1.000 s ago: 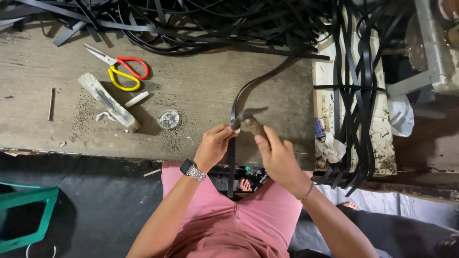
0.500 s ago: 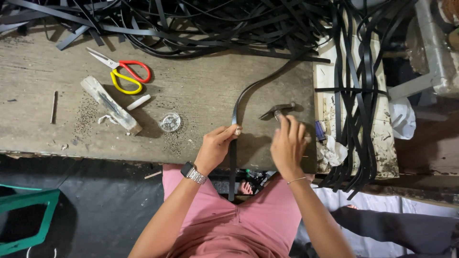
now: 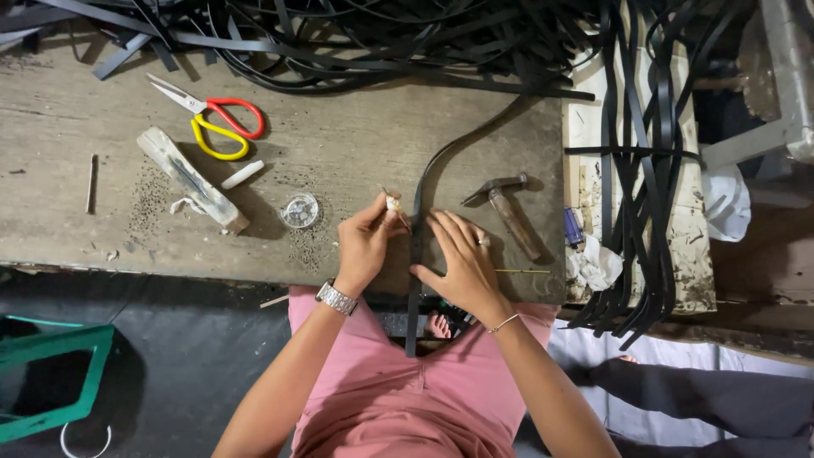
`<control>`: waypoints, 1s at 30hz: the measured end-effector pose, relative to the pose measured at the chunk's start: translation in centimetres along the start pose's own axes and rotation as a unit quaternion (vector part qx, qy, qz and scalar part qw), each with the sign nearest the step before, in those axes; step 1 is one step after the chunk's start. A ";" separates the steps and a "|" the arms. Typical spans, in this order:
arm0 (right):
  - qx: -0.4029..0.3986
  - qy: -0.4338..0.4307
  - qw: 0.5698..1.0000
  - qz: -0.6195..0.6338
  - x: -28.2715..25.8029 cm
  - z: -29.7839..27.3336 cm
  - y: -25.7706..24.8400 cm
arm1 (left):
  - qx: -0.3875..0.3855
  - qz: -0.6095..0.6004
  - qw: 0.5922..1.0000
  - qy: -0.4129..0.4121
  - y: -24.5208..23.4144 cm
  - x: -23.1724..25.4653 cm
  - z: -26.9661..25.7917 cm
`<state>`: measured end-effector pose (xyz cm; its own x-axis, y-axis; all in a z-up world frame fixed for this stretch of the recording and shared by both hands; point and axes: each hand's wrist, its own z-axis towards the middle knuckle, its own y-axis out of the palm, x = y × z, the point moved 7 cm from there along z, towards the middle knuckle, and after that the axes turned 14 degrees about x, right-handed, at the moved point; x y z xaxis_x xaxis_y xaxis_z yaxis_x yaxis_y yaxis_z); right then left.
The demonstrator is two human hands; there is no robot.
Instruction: Punching a series of holes into a long leather strap using a manual punch tool and a hammer.
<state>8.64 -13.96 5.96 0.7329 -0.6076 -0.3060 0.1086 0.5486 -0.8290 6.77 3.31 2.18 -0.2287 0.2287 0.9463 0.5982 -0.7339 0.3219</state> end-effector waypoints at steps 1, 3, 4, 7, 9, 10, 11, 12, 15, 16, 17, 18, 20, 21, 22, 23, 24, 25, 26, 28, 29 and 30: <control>0.007 -0.004 1.000 0.000 0.0 -0.1 0.0 | -0.001 0.040 0.999 0.034 0.0 0.3 -0.1; 0.015 -0.007 1.000 0.000 0.0 0.1 -0.2 | -0.003 0.080 0.994 0.068 0.2 1.1 -0.2; 0.020 -0.022 1.000 -0.001 -0.4 0.2 -0.5 | -0.007 0.114 0.989 0.099 0.4 1.9 -0.3; 0.030 -0.046 0.998 -0.010 -0.9 0.3 -0.8 | -0.007 0.145 0.980 0.137 0.5 2.2 -0.5; 0.034 -0.053 0.998 -0.018 -1.1 0.4 -0.8 | -0.004 0.143 0.979 0.144 0.5 2.2 -0.6; 0.034 -0.052 0.998 -0.019 -1.1 0.4 -0.8 | -0.007 0.150 0.978 0.144 0.6 2.3 -0.7; 0.034 -0.051 0.998 -0.019 -1.1 0.4 -0.8 | -0.009 0.158 0.977 0.145 0.7 2.3 -0.8; 0.034 -0.050 0.998 -0.020 -1.0 0.4 -0.8 | -0.010 0.158 0.977 0.143 0.8 2.3 -0.8; 0.005 -0.029 0.999 -0.016 -0.5 0.2 -0.4 | -0.012 0.154 0.977 0.148 1.0 2.1 -1.0; -0.005 -0.025 1.000 -0.016 -0.5 0.2 -0.3 | -0.012 0.145 0.977 0.156 1.0 2.2 -0.9; -0.015 -0.021 1.000 -0.015 -0.5 0.2 -0.2 | -0.011 0.136 0.977 0.164 0.9 2.2 -0.9; -0.016 -0.021 1.000 -0.015 -0.4 0.2 -0.2 | -0.011 0.136 0.977 0.164 0.9 2.1 -0.9; -0.044 0.000 0.999 0.006 0.1 0.1 0.1 | -0.016 0.128 0.977 0.170 0.8 2.0 -0.9; -0.044 -0.001 0.999 0.007 0.2 0.2 0.1 | -0.016 0.129 0.977 0.170 0.9 2.2 -0.9; -0.056 0.009 0.998 0.016 0.3 0.2 0.1 | -0.018 0.121 0.978 0.167 0.9 2.3 -0.9; -0.068 0.018 0.997 0.026 0.4 0.1 0.2 | -0.020 0.112 0.980 0.164 1.0 2.4 -1.0; -0.068 0.019 0.997 0.026 0.3 0.2 0.2 | -0.020 0.112 0.980 0.164 0.9 2.1 -1.0; -0.069 0.023 0.997 0.026 0.3 0.2 0.1 | -0.023 0.123 0.978 0.169 0.8 1.8 -1.0; -0.070 0.025 0.997 0.027 0.3 0.3 0.1 | -0.025 0.134 0.975 0.174 0.7 1.5 -1.1; -0.067 0.023 0.997 0.031 0.3 0.2 0.1 | -0.026 0.137 0.975 0.172 0.6 1.3 -1.0; -0.063 0.021 0.997 0.034 0.3 0.2 0.1 | -0.028 0.139 0.975 0.171 0.5 1.2 -1.0; -0.063 0.021 0.997 0.034 0.3 0.2 0.1 | -0.028 0.139 0.975 0.171 0.6 1.5 -1.1</control>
<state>8.99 -14.02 5.89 0.7060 -0.5967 -0.3815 -0.0285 0.5143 -0.8571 5.95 2.54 3.78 -0.3120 -0.2041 0.9279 0.6327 -0.7732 0.0426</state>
